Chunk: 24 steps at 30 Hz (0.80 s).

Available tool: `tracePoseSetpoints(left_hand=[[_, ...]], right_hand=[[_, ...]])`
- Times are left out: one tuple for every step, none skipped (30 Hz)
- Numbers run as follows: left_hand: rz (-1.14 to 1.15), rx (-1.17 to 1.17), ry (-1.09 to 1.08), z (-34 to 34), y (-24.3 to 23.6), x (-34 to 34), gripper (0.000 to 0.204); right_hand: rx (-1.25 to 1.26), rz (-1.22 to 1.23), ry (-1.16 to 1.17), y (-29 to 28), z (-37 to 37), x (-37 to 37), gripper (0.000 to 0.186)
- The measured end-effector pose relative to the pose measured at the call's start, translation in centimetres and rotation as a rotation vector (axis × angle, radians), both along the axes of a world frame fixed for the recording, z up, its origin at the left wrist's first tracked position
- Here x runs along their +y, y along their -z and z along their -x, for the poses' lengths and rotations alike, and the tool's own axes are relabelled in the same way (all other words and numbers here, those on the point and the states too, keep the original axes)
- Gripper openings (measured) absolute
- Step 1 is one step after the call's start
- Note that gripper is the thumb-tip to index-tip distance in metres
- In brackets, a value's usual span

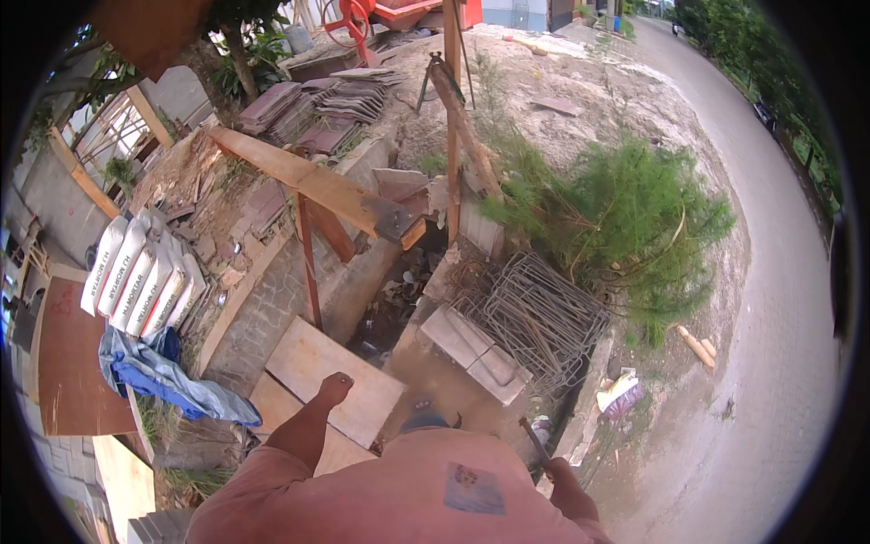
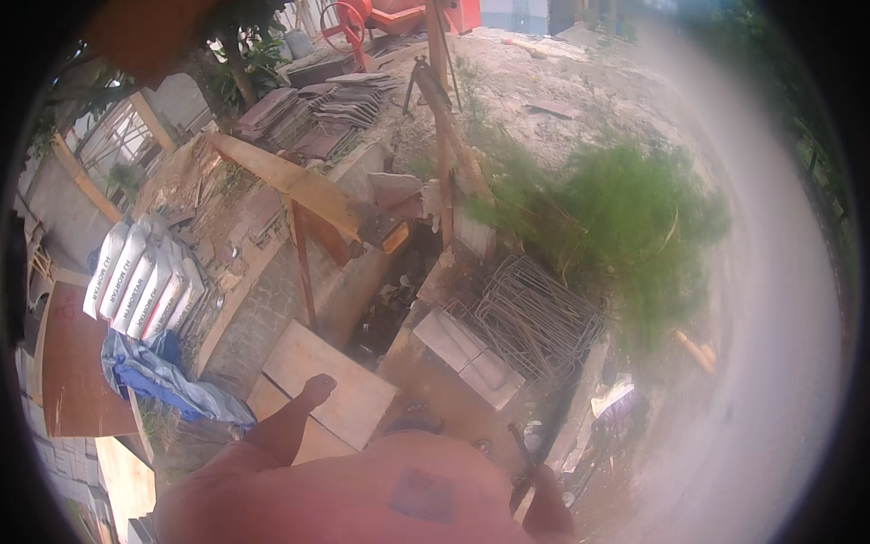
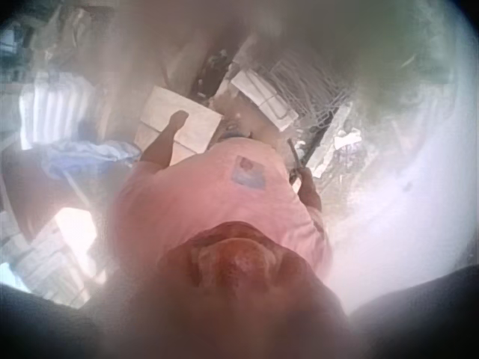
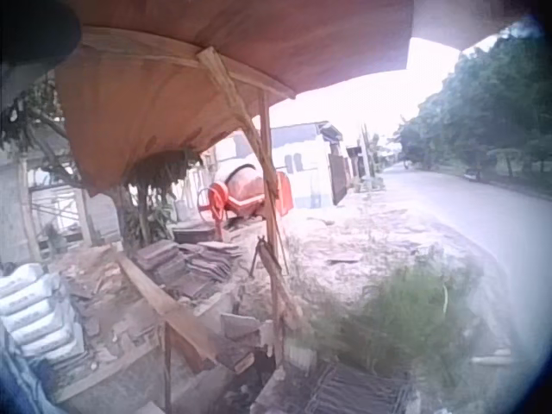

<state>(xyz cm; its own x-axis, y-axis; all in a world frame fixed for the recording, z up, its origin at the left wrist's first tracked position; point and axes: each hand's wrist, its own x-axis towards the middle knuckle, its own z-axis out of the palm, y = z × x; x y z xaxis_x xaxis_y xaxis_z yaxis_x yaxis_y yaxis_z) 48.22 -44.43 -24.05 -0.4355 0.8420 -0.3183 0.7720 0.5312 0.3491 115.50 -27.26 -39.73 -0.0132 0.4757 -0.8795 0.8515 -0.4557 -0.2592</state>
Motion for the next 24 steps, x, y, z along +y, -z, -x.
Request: tracePoseSetpoints(left_hand=[[-0.068,-0.037,-0.034,-0.6,1.3,-0.2,0.037],[-0.049,-0.082,-0.062,-2.0,2.1,-1.0,0.037],[-0.035,-0.131,-0.084,-3.9,3.0,-1.5,0.037],[-0.021,-0.180,-0.091,-5.3,3.6,-1.2,0.038],[0.076,-0.266,-0.099,-6.6,3.8,-1.5,0.040],[0.180,-0.345,-0.085,-7.4,3.0,-1.0,0.042],[0.208,-0.315,-0.022,-7.2,3.9,-3.3,0.044],[0.230,-0.292,0.070,-6.4,5.1,-4.7,0.045],[0.276,-0.267,0.081,-5.7,5.1,-5.0,0.046],[0.323,-0.243,0.106,-4.9,4.5,-4.7,0.048],[0.275,-0.213,0.150,-3.5,5.5,-5.2,0.047],[0.208,-0.187,0.203,-1.8,7.2,-5.5,0.047],[0.290,-0.134,0.145,0.4,7.4,-7.7,0.047],[0.368,-0.100,0.093,1.8,7.9,-9.2,0.047],[0.352,-0.103,0.008,2.8,8.3,-9.4,0.047],[0.337,-0.109,-0.063,3.9,7.2,-8.6,0.047],[0.325,-0.149,-0.135,5.2,7.3,-8.1,0.047],[0.258,-0.181,-0.178,6.1,6.1,-6.6,0.046],[0.202,-0.210,-0.225,6.6,3.6,-5.4,0.045],[0.149,-0.233,-0.290,7.2,2.1,-5.5,0.044],[0.010,-0.327,-0.495,7.8,3.2,-6.0,0.041],[-0.030,-0.327,-0.522,8.6,4.0,-6.4,0.040],[-0.063,-0.335,-0.533,9.1,4.4,-6.2,0.039],[-0.096,-0.331,-0.565,9.8,4.9,-6.8,0.039]], right_hand=[[0.020,-0.004,-0.053,2.1,0.0,2.4,0.023],[-0.004,-0.059,-0.169,3.3,0.7,5.0,0.022],[-0.030,-0.117,-0.281,4.1,1.6,7.8,0.021],[-0.061,-0.186,-0.307,4.0,2.4,9.8,0.021],[-0.107,-0.256,-0.330,3.7,2.8,11.8,0.021],[-0.148,-0.336,-0.262,3.1,3.5,12.7,0.021],[0.040,-0.340,-0.466,1.0,6.1,13.7,0.023],[-0.075,-0.288,-0.327,-0.2,8.4,14.3,0.025],[-0.093,-0.277,-0.342,-1.1,9.8,14.4,0.025],[-0.116,-0.265,-0.343,-1.9,10.9,14.8,0.026],[-0.084,-0.286,-0.244,-0.2,10.8,15.2,0.028],[-0.057,-0.328,-0.141,1.9,9.9,16.3,0.030],[-0.021,-0.343,-0.298,0.0,14.6,14.9,0.037],[0.001,-0.367,-0.451,-5.6,19.6,13.0,0.043],[-0.046,-0.356,-0.495,-10.3,22.7,11.6,0.045],[-0.097,-0.344,-0.524,-15.0,25.5,10.2,0.048],[-0.077,-0.346,-0.606,-14.9,27.0,10.1,0.050],[-0.061,-0.337,-0.675,-14.2,28.1,10.0,0.053],[-0.022,-0.357,-0.681,-15.1,30.2,9.5,0.053],[0.029,-0.376,-0.700,-17.2,33.6,9.1,0.053],[0.082,-0.395,-0.722,-18.5,35.8,8.8,0.054],[0.206,-0.469,-0.684,-15.6,37.5,10.1,0.049],[0.318,-0.537,-0.628,-13.6,38.9,11.0,0.046],[0.405,-0.619,-0.620,-16.0,42.8,11.4,0.040]])
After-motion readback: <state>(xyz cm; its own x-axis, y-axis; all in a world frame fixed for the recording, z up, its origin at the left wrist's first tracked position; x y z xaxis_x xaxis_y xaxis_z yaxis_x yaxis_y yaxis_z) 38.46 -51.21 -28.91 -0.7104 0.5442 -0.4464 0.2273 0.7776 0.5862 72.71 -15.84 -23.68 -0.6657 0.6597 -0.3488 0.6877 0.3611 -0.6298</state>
